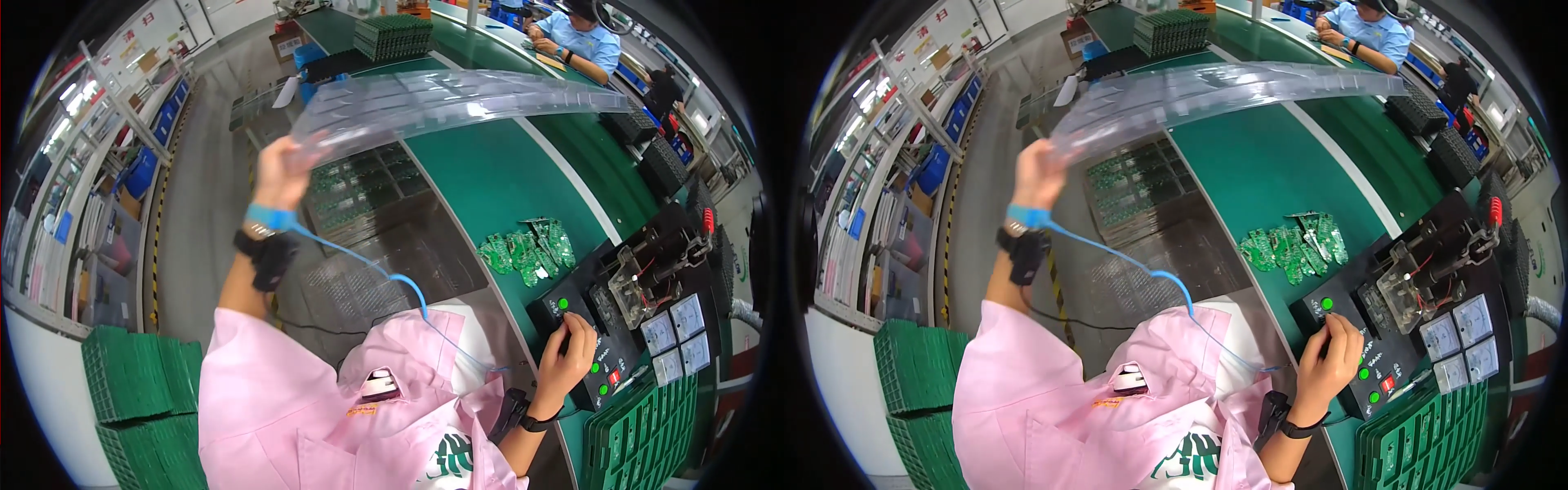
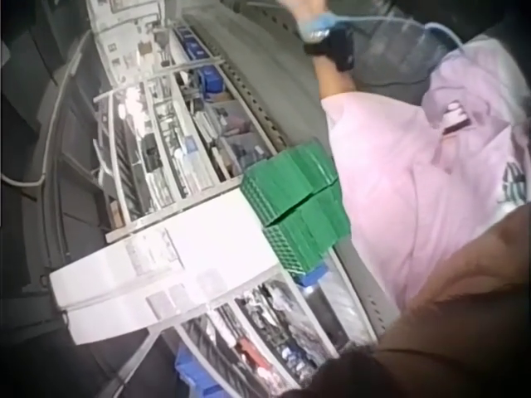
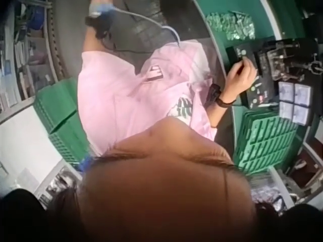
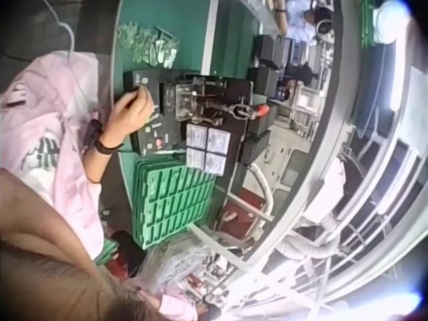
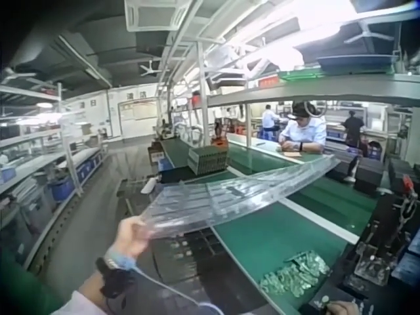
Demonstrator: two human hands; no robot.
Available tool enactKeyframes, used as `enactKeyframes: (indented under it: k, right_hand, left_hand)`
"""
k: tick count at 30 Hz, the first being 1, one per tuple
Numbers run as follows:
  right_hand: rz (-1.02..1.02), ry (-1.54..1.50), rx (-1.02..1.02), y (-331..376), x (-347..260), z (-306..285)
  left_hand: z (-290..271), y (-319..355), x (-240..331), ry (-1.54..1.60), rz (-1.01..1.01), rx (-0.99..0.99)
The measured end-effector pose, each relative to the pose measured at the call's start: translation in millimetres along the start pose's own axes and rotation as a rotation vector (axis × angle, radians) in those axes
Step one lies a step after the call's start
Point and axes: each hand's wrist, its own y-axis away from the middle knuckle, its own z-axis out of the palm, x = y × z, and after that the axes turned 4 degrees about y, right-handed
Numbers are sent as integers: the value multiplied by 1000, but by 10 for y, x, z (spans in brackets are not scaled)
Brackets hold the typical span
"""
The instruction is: The person is testing printed circuit boards (PCBs) by placing them into a testing fixture, pulling a lever, and monitoring gauges.
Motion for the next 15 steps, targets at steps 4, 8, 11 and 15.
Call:
enactKeyframes:
  k: [4,8,11,15]
  right_hand:
    - [2,-3,-3,-11,55,21]
    - [11,-12,-23,14,36,-9]
    - [-6,7,-23,-1,42,-2]
    - [-14,12,-25,15,41,27]
  left_hand:
    - [-921,745,833,-255,91,-61]
    - [-1853,1959,1434,-366,296,166]
    - [-1931,2566,1425,-361,417,427]
    - [-2385,2992,1330,-506,512,611]
